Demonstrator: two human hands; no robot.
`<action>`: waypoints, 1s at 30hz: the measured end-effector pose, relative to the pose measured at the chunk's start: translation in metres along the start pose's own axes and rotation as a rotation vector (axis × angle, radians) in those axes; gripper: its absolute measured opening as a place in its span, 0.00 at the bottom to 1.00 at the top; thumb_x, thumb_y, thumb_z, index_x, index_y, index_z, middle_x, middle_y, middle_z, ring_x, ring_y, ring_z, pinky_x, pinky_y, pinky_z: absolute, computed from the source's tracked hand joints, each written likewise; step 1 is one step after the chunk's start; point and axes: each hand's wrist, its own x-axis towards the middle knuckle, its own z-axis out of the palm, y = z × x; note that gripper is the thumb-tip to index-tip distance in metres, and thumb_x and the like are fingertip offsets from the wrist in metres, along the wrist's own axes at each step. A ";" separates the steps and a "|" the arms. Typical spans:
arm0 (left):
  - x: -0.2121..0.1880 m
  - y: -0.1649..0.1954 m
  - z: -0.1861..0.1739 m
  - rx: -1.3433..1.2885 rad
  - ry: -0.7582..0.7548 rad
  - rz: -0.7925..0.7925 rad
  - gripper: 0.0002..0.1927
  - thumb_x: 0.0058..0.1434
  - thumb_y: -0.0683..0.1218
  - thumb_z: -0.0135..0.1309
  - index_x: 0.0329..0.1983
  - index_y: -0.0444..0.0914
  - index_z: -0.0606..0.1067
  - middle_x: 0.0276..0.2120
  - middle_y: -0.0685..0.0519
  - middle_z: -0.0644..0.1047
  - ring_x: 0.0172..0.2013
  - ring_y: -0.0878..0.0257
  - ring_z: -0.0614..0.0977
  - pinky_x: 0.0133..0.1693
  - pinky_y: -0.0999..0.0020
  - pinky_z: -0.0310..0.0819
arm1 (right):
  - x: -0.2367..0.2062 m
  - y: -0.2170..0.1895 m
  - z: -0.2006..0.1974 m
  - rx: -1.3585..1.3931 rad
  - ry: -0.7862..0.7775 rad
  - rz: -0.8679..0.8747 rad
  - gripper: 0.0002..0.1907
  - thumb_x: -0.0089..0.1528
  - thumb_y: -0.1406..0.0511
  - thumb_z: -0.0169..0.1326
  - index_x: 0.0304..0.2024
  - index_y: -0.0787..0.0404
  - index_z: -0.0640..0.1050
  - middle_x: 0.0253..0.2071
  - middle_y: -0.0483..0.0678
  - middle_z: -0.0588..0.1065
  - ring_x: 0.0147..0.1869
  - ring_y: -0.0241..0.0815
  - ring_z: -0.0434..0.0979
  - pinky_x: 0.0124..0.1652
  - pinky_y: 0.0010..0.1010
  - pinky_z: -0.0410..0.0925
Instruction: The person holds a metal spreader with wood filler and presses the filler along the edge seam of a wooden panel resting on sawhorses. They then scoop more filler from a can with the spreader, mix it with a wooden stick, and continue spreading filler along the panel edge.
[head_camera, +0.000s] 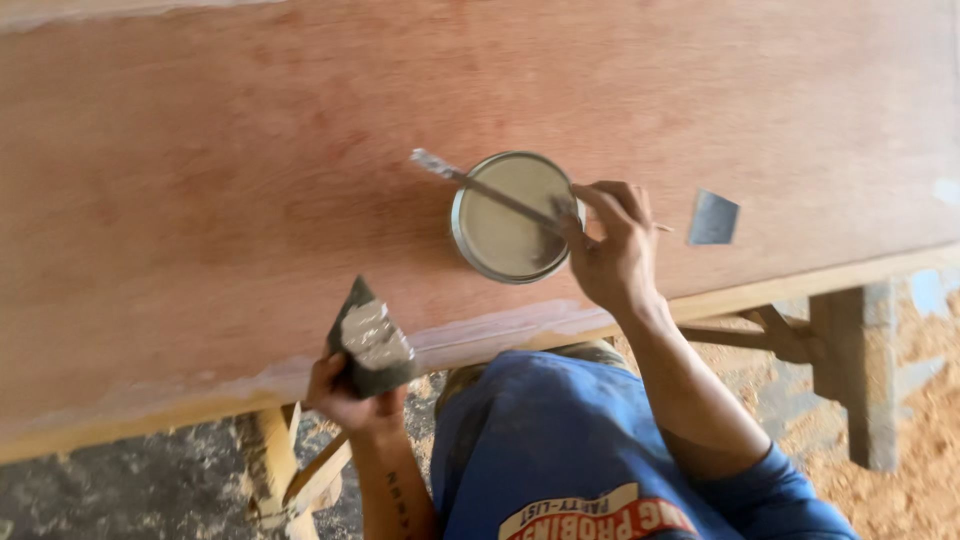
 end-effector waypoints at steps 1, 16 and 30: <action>0.000 -0.003 0.004 0.016 -0.104 0.000 0.20 0.56 0.44 0.44 0.49 0.28 0.75 0.38 0.42 0.80 0.38 0.53 0.86 0.32 0.63 0.81 | -0.004 0.021 -0.007 0.089 0.031 0.223 0.14 0.62 0.66 0.60 0.50 0.61 0.80 0.49 0.51 0.76 0.52 0.52 0.77 0.50 0.41 0.73; -0.079 -0.081 0.021 0.031 -0.295 0.064 0.24 0.58 0.47 0.50 0.55 0.29 0.74 0.37 0.44 0.75 0.27 0.61 0.71 0.29 0.70 0.70 | -0.055 0.193 -0.015 -0.234 -0.417 0.117 0.28 0.54 0.61 0.69 0.55 0.59 0.76 0.56 0.58 0.72 0.64 0.64 0.64 0.59 0.61 0.62; -0.122 -0.293 -0.025 0.017 0.095 0.010 0.29 0.58 0.47 0.48 0.65 0.39 0.67 0.46 0.45 0.78 0.44 0.54 0.80 0.45 0.62 0.77 | -0.148 0.170 -0.125 0.437 -0.970 0.491 0.26 0.57 0.52 0.64 0.49 0.63 0.81 0.40 0.52 0.83 0.38 0.41 0.85 0.39 0.34 0.78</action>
